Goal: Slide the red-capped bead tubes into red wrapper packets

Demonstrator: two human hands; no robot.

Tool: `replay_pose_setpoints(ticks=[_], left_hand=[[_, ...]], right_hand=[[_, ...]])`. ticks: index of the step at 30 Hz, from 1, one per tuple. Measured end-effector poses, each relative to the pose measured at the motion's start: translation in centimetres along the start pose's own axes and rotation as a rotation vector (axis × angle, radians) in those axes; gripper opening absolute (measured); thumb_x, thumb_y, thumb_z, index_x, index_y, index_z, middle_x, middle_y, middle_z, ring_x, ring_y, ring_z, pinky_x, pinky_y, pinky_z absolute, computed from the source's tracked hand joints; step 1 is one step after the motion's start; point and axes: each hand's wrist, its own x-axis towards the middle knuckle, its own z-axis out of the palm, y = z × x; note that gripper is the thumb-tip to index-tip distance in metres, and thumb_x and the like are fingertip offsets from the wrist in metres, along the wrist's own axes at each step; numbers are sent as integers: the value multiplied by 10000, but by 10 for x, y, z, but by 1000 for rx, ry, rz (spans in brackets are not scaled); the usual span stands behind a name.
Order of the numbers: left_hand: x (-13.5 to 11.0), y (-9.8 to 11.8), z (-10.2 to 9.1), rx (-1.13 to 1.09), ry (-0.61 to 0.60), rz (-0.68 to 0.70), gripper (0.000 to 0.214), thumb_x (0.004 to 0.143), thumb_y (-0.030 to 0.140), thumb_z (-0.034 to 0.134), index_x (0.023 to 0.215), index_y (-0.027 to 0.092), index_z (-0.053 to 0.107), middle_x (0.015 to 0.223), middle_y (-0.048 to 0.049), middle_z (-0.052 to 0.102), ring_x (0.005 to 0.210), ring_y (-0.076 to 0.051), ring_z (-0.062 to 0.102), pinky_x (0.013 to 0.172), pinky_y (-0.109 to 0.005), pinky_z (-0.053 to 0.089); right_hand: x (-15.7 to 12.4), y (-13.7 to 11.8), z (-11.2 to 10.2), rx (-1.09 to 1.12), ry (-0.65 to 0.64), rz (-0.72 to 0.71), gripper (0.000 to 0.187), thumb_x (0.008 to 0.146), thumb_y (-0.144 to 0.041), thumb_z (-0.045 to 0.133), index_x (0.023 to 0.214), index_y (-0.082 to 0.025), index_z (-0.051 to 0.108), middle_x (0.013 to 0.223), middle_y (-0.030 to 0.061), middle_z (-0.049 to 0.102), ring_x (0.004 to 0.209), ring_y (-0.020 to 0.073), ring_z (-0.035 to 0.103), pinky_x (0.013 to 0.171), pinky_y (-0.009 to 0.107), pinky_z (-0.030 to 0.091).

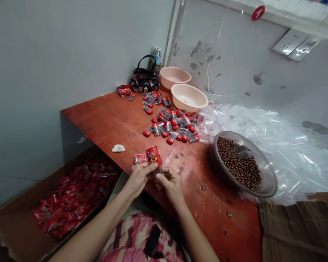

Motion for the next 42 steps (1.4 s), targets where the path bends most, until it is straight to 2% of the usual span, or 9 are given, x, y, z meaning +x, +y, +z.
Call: replay_pose_setpoints(ticks=[5, 12, 20, 26, 28, 31, 35, 39, 42], left_hand=[[-4, 1, 1, 80, -89, -32, 209, 726, 272, 584, 631, 88, 602, 544, -62, 609, 470, -174, 570, 534, -342, 479], [-3, 2, -8, -82, 106, -30, 165, 672, 246, 648, 710, 85, 649, 671, -57, 638, 600, -136, 579, 615, -281, 491], [-27, -7, -14, -82, 71, -39, 147, 676, 216, 650, 680, 69, 652, 668, -74, 654, 629, -138, 597, 674, -265, 489], [-53, 18, -63, -183, 461, 212, 341, 724, 425, 561, 871, 121, 616, 951, -140, 660, 908, -242, 603, 810, -386, 470], [-53, 27, -80, 20, 557, 262, 422, 738, 458, 523, 987, 123, 582, 981, -152, 647, 902, -260, 605, 800, -427, 469], [-35, 38, -100, 628, 665, 471, 453, 742, 420, 528, 1111, 157, 540, 1154, -131, 565, 1027, -276, 535, 895, -455, 392], [5, 47, -120, 1422, 652, 710, 434, 771, 363, 498, 1156, 164, 523, 1352, -116, 354, 1255, -299, 245, 1011, -481, 179], [20, 48, -133, 1621, 636, 761, 265, 806, 280, 458, 996, 209, 627, 1249, -96, 492, 1234, -277, 298, 999, -493, 172], [14, 42, -118, 1576, 630, 891, 200, 763, 273, 532, 912, 229, 657, 1223, -83, 520, 1239, -279, 291, 1012, -485, 142]], right_hand=[[7, 7, -4, 207, -7, 103, 183, 663, -260, 670, 711, -139, 541, 496, -29, 588, 330, 67, 484, 310, 149, 361], [-3, 4, -4, 202, -54, 51, 226, 674, -233, 667, 866, -147, 586, 699, 15, 652, 591, 116, 606, 591, 238, 507], [6, 4, 17, 191, -7, 82, 176, 642, -212, 685, 709, -160, 530, 535, -47, 581, 427, 78, 537, 424, 170, 428], [8, 2, 25, 133, -121, 90, 153, 688, -242, 642, 753, -159, 531, 513, -34, 589, 414, 86, 532, 409, 174, 410], [10, 1, 21, 97, -109, 59, 144, 717, -274, 614, 736, -157, 532, 524, -31, 581, 418, 85, 536, 408, 176, 411], [13, 2, 14, 61, -93, 46, 157, 734, -297, 592, 719, -153, 531, 542, -29, 573, 409, 80, 532, 391, 173, 405], [13, 2, 5, 7, -84, 52, 157, 737, -300, 585, 727, -153, 532, 579, -23, 582, 423, 78, 535, 382, 164, 395], [10, 3, -5, -40, -64, 37, 156, 757, -301, 563, 720, -152, 538, 612, -9, 602, 444, 71, 526, 414, 166, 398], [10, 4, -11, -50, -53, 58, 163, 764, -305, 555, 716, -150, 538, 629, 4, 621, 450, 71, 518, 427, 170, 393]])
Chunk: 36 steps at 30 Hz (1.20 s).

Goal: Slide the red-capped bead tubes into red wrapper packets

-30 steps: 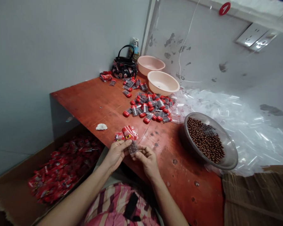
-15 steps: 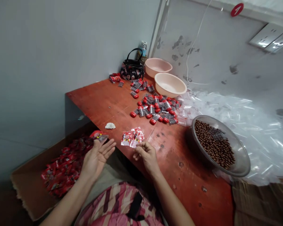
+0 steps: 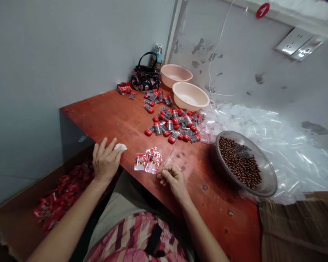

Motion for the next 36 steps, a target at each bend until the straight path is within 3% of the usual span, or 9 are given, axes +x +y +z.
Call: replay_pose_setpoints(ticks=[4, 7, 11, 17, 21, 24, 28, 33, 36], left_hand=[[-12, 52, 10, -232, -235, 142, 368, 728, 275, 577, 1095, 239, 572, 1215, -88, 525, 1240, -277, 290, 1022, -476, 130], [-19, 77, 26, -335, -372, 85, 355, 713, 252, 592, 1067, 257, 589, 1212, -92, 525, 1236, -302, 288, 1013, -514, 99], [-24, 79, 37, -378, -371, 20, 258, 747, 233, 542, 986, 273, 629, 1216, -72, 525, 1244, -286, 279, 1013, -510, 113], [-26, 92, 22, -539, -308, -26, 296, 740, 214, 551, 1020, 280, 622, 1260, -43, 482, 1257, -258, 259, 1029, -459, 118], [-21, 104, 5, -855, -306, -393, 446, 616, 224, 681, 1052, 275, 607, 1154, -42, 578, 1134, -271, 443, 959, -368, 307], [-16, 103, -1, -1051, -512, -689, 295, 599, 281, 691, 882, 198, 678, 867, -57, 682, 884, -260, 597, 773, -302, 453], [-14, 101, 1, -1287, -720, -841, 187, 645, 300, 657, 672, 117, 677, 684, -76, 669, 700, -206, 628, 698, -281, 486], [-17, 104, 4, -1341, -586, -1031, 177, 615, 256, 692, 667, 89, 669, 621, -89, 665, 585, -163, 624, 580, -223, 491], [-17, 103, 4, -1364, -489, -1128, 159, 596, 221, 709, 677, 91, 666, 614, -72, 667, 557, -134, 612, 544, -194, 486]], right_hand=[[3, -1, -4, -10, 2, 4, 177, 768, -321, 551, 717, -153, 535, 624, 16, 633, 473, 87, 525, 450, 187, 400], [4, -7, -5, -28, -17, -18, 179, 774, -325, 544, 716, -156, 532, 614, 11, 626, 473, 89, 520, 455, 193, 399], [7, -13, -5, -66, -24, -60, 160, 782, -311, 531, 723, -162, 539, 593, -6, 611, 462, 87, 516, 444, 190, 388], [27, -10, 4, -28, 126, -98, 287, 682, -283, 636, 934, -190, 537, 741, -13, 608, 607, 110, 568, 519, 204, 447], [35, -15, 5, 49, 30, -93, 284, 692, -270, 625, 948, -201, 524, 644, -43, 593, 543, 104, 559, 501, 200, 439], [39, -23, 1, 24, -166, -64, 294, 675, -252, 639, 941, -191, 529, 651, -39, 610, 532, 104, 561, 513, 209, 445], [57, -36, -12, -363, -343, -194, 181, 756, -276, 554, 908, -180, 571, 700, -11, 630, 607, 125, 576, 577, 241, 459], [104, -56, -41, -1269, -8, -611, 285, 834, -135, 407, 1092, -175, 522, 1192, 120, 519, 1085, 254, 451, 872, 405, 346], [129, -61, -58, -1611, -15, -660, 318, 840, -84, 366, 1115, -152, 511, 1310, 132, 404, 1208, 274, 314, 941, 435, 253]])
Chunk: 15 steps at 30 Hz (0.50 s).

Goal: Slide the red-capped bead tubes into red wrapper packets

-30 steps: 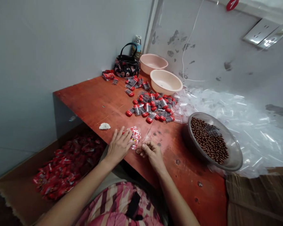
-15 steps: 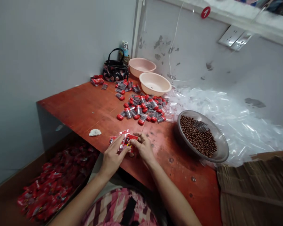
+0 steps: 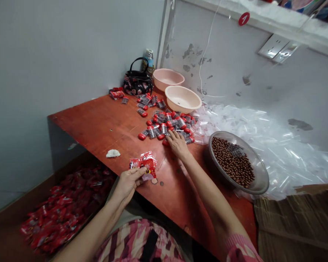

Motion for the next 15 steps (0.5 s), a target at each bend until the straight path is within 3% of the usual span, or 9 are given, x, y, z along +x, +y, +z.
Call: replay_pose_setpoints(ticks=[3, 6, 9, 12, 15], left_hand=[[1, 1, -2, -92, 28, 5, 141, 605, 197, 703, 681, 89, 656, 610, -65, 663, 540, -117, 600, 526, -186, 484], [5, 3, -4, -189, 79, 6, 114, 609, 178, 699, 631, 87, 634, 569, -44, 638, 492, -97, 575, 477, -170, 468], [9, 3, -4, -282, 112, 6, 90, 625, 158, 685, 648, 95, 626, 575, -25, 628, 481, -91, 567, 473, -175, 476], [13, 1, -1, -380, 109, 23, 61, 657, 137, 657, 702, 116, 622, 637, -19, 641, 539, -103, 590, 532, -209, 512], [14, -1, 5, -436, 114, 26, 47, 678, 121, 636, 718, 128, 614, 658, -15, 643, 579, -110, 600, 557, -226, 525]], right_hand=[[0, 9, 5, 6, -28, -10, 304, 846, -80, 348, 1084, -145, 526, 1240, 129, 482, 1180, 253, 358, 932, 405, 269], [-21, -5, 3, 298, 52, 153, 235, 845, -163, 394, 1029, -155, 541, 1026, 118, 605, 970, 248, 523, 800, 368, 380], [-59, -39, -5, 801, 53, 322, 161, 829, -286, 451, 870, -185, 569, 703, 41, 617, 638, 190, 566, 602, 300, 428], [-97, -82, -13, 1287, -63, 389, 154, 809, -323, 487, 831, -199, 575, 637, 6, 588, 521, 150, 535, 497, 259, 420], [-118, -116, -15, 1392, -71, 478, 160, 806, -324, 496, 864, -201, 579, 609, -12, 567, 503, 131, 521, 477, 237, 417]])
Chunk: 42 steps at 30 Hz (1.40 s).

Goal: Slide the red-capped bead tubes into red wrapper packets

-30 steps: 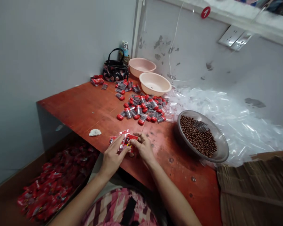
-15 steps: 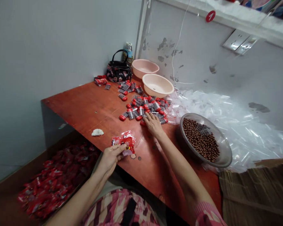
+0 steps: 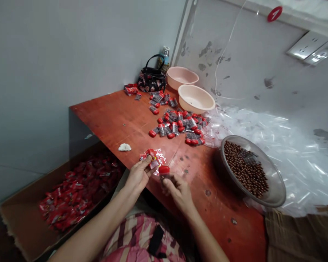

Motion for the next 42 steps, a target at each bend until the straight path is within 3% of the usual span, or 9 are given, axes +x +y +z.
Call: replay_pose_setpoints(ticks=[4, 15, 22, 26, 29, 32, 35, 42], left_hand=[[-5, -7, 7, 0, -33, -8, 54, 681, 132, 638, 727, 124, 610, 671, -20, 643, 592, -109, 598, 548, -211, 513], [-23, -12, 17, 192, -253, 95, 148, 668, 215, 660, 756, 112, 600, 687, -21, 633, 580, -100, 574, 560, -204, 470], [-21, -15, 11, 356, -304, 14, 160, 629, 211, 688, 704, 92, 612, 630, -29, 624, 574, -116, 576, 579, -229, 471], [-20, -12, 7, 427, -430, -48, 164, 680, 255, 638, 669, 93, 614, 563, -34, 604, 492, -138, 558, 500, -267, 456], [-18, -7, 7, 504, -459, -13, 158, 677, 244, 639, 643, 91, 617, 539, -36, 599, 467, -135, 543, 475, -260, 434], [-16, -6, 7, 497, -416, 31, 110, 649, 197, 666, 666, 96, 626, 582, -27, 612, 525, -123, 556, 529, -242, 440], [-16, -9, 8, 426, -395, -13, 109, 660, 206, 655, 683, 104, 621, 581, -20, 608, 527, -130, 562, 541, -260, 453], [-21, -2, 12, 554, -549, -114, 222, 710, 286, 596, 612, 87, 609, 516, -66, 604, 454, -178, 565, 480, -303, 442]], right_hand=[[-7, 3, 15, -33, 74, -4, 160, 804, -314, 502, 890, -199, 572, 617, -20, 552, 506, 117, 514, 476, 222, 414], [-5, 4, 9, 7, 100, -22, 181, 795, -335, 505, 873, -188, 575, 588, -21, 560, 488, 113, 505, 464, 216, 418], [-4, 7, 6, -152, 181, -125, 178, 771, -308, 540, 870, -169, 593, 648, -8, 574, 566, 109, 514, 525, 207, 423], [0, 11, 5, 116, 80, 3, 198, 796, -341, 504, 837, -155, 560, 594, -16, 555, 478, 93, 510, 443, 192, 413], [3, 12, 6, 288, 7, 84, 227, 781, -371, 515, 767, -145, 540, 585, -9, 564, 418, 82, 493, 382, 180, 384], [5, 8, 7, 169, 86, 20, 197, 766, -346, 544, 789, -152, 572, 588, -17, 559, 455, 82, 493, 422, 181, 398], [5, 5, 8, 12, 158, -55, 172, 765, -319, 554, 842, -171, 595, 601, -22, 558, 507, 88, 502, 477, 186, 415], [10, 12, 9, 406, 33, 103, 221, 758, -368, 550, 711, -153, 529, 569, -14, 581, 373, 66, 475, 342, 161, 352]])
